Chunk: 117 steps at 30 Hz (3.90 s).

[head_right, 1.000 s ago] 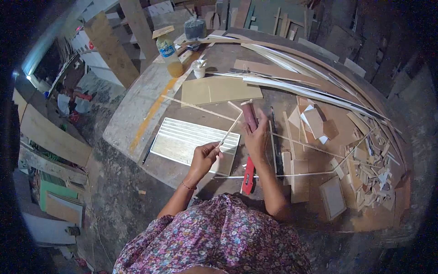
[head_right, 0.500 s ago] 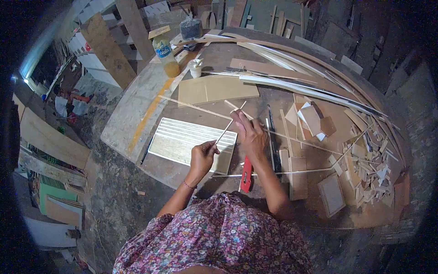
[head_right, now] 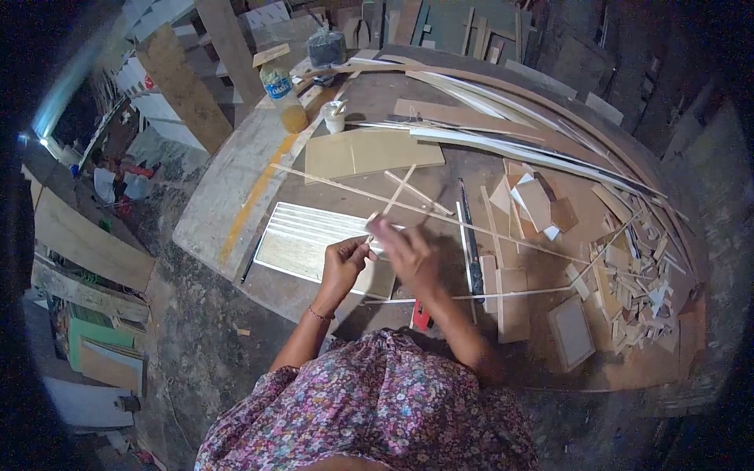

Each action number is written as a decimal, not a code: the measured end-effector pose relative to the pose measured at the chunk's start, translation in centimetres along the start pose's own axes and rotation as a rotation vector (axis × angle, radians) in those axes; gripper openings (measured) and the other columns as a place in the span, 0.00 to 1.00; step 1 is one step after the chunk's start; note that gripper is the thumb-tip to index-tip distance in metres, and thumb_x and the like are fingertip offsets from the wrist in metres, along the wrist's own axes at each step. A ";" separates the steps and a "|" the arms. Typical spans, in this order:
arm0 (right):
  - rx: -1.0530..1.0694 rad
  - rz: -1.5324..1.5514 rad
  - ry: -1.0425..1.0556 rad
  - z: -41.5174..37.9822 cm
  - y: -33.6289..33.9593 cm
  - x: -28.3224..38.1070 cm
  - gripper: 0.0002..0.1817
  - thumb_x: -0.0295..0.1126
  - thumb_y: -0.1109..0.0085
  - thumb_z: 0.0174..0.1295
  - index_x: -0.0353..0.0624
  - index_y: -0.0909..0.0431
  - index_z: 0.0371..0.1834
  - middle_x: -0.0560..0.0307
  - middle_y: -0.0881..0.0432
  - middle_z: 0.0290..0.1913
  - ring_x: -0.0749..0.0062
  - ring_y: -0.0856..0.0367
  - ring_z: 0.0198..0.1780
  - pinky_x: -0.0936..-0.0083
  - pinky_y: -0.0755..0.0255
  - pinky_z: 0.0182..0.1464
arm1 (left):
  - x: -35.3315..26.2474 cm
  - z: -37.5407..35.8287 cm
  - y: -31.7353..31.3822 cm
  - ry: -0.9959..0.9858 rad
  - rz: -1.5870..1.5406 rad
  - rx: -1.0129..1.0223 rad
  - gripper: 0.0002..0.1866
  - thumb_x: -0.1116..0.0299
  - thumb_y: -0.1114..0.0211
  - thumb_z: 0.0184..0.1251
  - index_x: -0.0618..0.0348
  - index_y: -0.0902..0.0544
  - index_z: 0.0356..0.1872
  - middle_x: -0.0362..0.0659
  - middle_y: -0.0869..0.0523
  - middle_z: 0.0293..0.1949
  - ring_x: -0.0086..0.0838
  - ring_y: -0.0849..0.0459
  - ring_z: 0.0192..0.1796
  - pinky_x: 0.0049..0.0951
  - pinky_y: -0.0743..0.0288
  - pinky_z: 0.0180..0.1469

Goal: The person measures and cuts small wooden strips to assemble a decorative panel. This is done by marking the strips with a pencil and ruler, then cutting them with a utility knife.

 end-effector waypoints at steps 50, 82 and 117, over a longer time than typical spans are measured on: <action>-0.323 0.305 -0.402 1.1 -2.8 -4.4 0.18 0.37 0.45 0.61 0.39 0.29 0.50 0.48 0.23 0.37 0.58 0.22 0.38 0.67 0.28 0.39 | 0.0 -0.6 -0.5 0.321 -0.485 0.216 0.16 0.80 0.50 0.64 0.66 0.27 0.53 0.49 0.17 0.42 0.27 0.16 0.36 0.21 0.21 0.38; -0.222 0.183 -0.119 0.4 -0.6 -3.6 0.21 0.33 0.38 0.54 0.49 0.26 0.53 0.49 0.21 0.35 0.55 0.21 0.33 0.66 0.26 0.35 | 0.1 -0.6 -0.1 0.492 -0.890 0.303 0.17 0.82 0.46 0.60 0.70 0.28 0.52 0.46 0.19 0.33 0.24 0.19 0.27 0.19 0.20 0.30; -0.130 0.213 -0.071 0.2 0.6 -2.7 0.17 0.33 0.41 0.57 0.49 0.25 0.50 0.47 0.20 0.36 0.55 0.20 0.37 0.66 0.27 0.34 | 0.4 -1.3 -0.5 0.521 -1.053 0.422 0.18 0.83 0.46 0.60 0.71 0.29 0.53 0.47 0.19 0.32 0.23 0.19 0.26 0.17 0.21 0.29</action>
Point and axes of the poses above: each hand's wrist, its own z-axis towards the middle knuckle, its own y-axis out of the back of the hand, x = y × z, the point moved 3 cm from there along z, towards the middle knuckle
